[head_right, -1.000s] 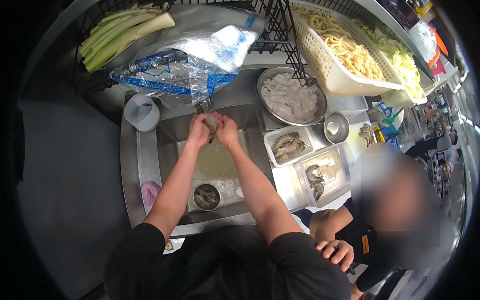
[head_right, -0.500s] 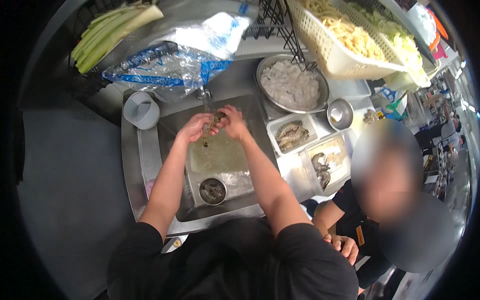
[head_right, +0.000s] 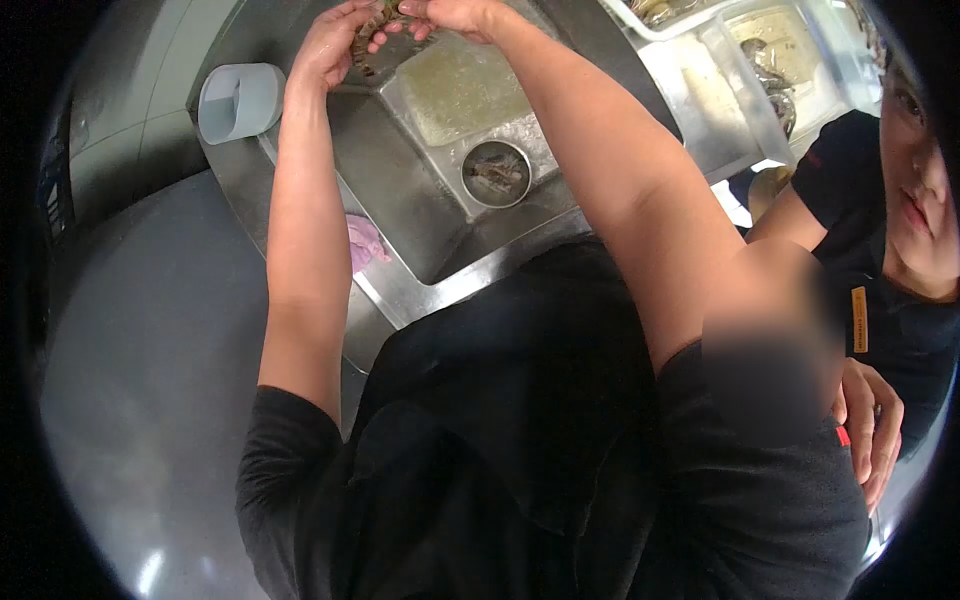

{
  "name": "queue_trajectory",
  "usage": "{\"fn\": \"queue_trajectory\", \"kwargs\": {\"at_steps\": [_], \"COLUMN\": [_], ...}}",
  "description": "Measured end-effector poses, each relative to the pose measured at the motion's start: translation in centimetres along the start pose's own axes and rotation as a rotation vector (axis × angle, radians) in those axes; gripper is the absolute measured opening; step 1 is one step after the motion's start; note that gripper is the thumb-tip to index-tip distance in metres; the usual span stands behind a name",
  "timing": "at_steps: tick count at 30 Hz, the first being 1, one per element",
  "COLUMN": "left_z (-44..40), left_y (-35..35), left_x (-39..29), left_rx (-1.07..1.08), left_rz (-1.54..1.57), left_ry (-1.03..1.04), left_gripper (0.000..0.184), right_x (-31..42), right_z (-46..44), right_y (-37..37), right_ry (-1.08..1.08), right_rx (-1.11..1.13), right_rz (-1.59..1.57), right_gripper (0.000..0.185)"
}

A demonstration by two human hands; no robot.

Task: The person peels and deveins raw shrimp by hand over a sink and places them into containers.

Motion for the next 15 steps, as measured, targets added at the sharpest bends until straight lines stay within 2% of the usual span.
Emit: {"fn": "queue_trajectory", "kwargs": {"at_steps": [2,4,6,7,15], "left_z": [-0.8,-1.4,-1.8,-2.0,-4.8], "left_y": [-1.2,-1.2,-1.4,-1.6,-3.5], "left_x": [1.0,1.3,1.9,2.1,1.3], "left_rx": [-0.081,-0.035,0.019,0.033,0.094], "left_rz": [0.05,-0.025,-0.032,-0.042,-0.14], "left_ry": [-0.078,-0.093,-0.137,-0.152,-0.177], "left_gripper": [0.013,0.016,0.024,0.024,0.021], "right_x": [0.0,-1.5,-2.0,-2.1,-2.4], "right_z": [0.4,1.2,1.1,0.9,0.5], "right_y": [0.4,-0.1,-0.3,-0.3,0.3], "right_ry": [0.021,0.08,0.016,-0.042,0.004], "right_rx": [-0.043,-0.112,-0.156,-0.175,-0.296], "right_rz": [-0.071,-0.144,-0.164,-0.164,-0.034], "right_gripper": [0.029,0.025,0.023,0.022,0.023]}}
Point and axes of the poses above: each hand's wrist, its own z-axis away from the middle knuckle, its own y-axis out of the palm, x = y × z, the point moved 9 cm from there along -z, towards the middle knuckle, and after that the axes turned 6 degrees about z, right-handed, at the moved point
